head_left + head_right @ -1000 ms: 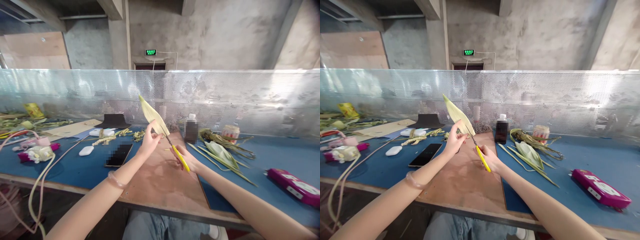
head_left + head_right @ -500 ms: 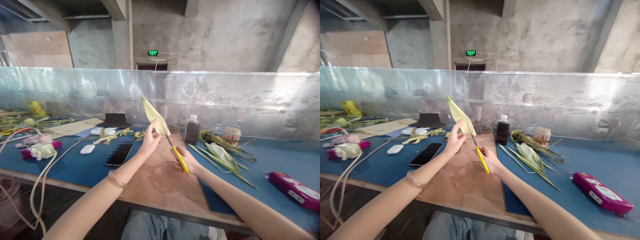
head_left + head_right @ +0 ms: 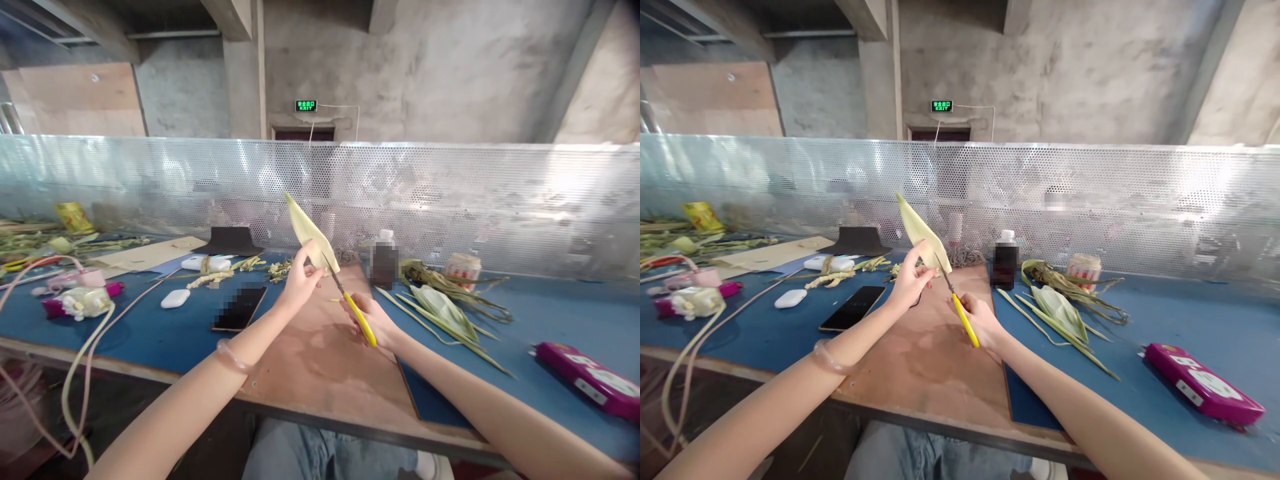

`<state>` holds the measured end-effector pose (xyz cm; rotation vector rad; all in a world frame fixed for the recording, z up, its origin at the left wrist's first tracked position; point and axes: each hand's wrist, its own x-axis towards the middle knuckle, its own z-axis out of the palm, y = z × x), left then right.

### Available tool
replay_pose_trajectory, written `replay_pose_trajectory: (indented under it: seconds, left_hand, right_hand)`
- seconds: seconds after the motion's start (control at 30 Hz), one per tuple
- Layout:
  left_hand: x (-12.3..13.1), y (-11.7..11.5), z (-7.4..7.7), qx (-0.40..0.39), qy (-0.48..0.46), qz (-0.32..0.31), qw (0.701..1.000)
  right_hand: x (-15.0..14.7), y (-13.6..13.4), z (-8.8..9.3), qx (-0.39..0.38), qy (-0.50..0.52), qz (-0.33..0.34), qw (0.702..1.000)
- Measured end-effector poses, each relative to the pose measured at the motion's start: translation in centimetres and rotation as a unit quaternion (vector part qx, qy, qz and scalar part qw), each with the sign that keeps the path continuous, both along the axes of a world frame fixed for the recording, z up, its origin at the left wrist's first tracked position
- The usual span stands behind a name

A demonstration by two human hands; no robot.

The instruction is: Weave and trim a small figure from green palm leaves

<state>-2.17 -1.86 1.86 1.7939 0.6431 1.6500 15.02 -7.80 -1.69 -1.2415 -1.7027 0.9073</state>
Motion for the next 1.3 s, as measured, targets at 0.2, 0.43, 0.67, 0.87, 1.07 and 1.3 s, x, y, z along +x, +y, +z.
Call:
replay_pose_trajectory:
  seconds: [0.2, 0.43, 0.67, 0.87, 1.07, 1.3]
  left_hand:
    - [0.02, -0.22, 0.23, 0.003, -0.003, -0.013, 1.0]
    - [0.06, -0.12, 0.18, -0.003, 0.005, -0.034, 0.999]
    - [-0.03, -0.03, 0.22, -0.002, 0.012, -0.052, 0.999]
    - [-0.02, -0.16, 0.42, -0.011, 0.024, -0.043, 0.999]
    - [-0.03, -0.04, 0.35, -0.008, 0.021, -0.044, 0.999]
    - [-0.14, 0.16, 0.22, -0.008, 0.014, -0.05, 0.999]
  right_hand:
    - [0.18, 0.14, -0.23, -0.028, 0.008, 0.005, 1.0]
    - [0.14, 0.04, 0.12, -0.046, 0.007, -0.002, 0.999]
    - [0.0, -0.1, 0.25, -0.043, 0.011, -0.007, 0.999]
    - [0.13, 0.09, 0.0, -0.035, 0.032, 0.004, 0.999]
    - [0.11, 0.07, -0.1, -0.043, 0.041, 0.016, 0.998]
    - [0.05, 0.04, -0.1, -0.042, 0.039, 0.012, 0.998]
